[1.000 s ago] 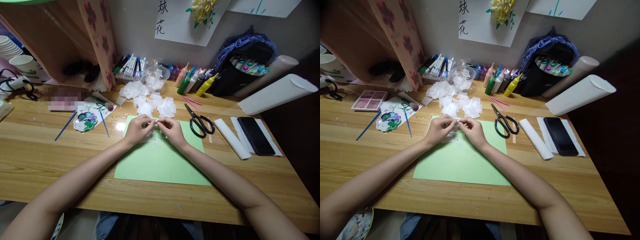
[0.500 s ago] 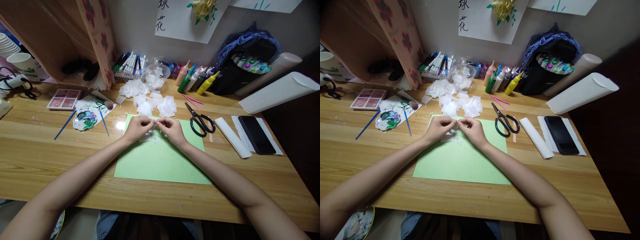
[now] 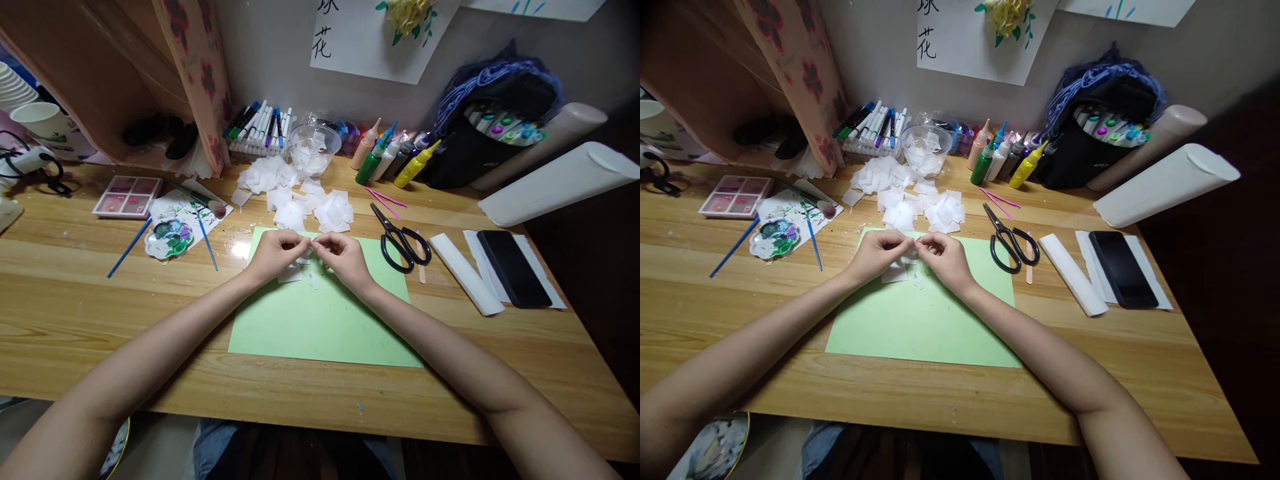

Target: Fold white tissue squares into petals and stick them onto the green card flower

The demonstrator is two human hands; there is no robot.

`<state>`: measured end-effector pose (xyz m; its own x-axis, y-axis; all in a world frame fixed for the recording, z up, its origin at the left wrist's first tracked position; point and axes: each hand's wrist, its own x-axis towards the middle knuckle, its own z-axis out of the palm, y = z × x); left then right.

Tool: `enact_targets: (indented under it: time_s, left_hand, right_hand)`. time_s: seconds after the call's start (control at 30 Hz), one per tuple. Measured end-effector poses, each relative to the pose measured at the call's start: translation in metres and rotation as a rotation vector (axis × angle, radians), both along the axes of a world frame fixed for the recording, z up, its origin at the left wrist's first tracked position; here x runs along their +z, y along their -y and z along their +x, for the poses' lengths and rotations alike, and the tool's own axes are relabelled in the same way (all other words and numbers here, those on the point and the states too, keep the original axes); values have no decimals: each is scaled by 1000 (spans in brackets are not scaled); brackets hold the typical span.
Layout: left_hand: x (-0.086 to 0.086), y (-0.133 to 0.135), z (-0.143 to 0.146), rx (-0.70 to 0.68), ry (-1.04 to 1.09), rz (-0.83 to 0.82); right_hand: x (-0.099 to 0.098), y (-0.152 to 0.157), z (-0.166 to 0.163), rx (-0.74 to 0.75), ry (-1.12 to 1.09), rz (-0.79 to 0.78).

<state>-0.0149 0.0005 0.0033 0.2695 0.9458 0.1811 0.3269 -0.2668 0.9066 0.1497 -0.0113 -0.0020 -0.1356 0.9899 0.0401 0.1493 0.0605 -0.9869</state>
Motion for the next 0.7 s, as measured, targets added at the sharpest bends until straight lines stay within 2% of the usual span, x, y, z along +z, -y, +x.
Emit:
enact_targets:
  time_s: [0.3, 0.7]
  left_hand:
    - [1, 4, 1, 1, -106, 129]
    - [1, 4, 1, -6, -100, 147]
  right_hand:
    - [-3, -1, 1, -17, -12, -5]
    - [-1, -1, 0, -9, -11, -2]
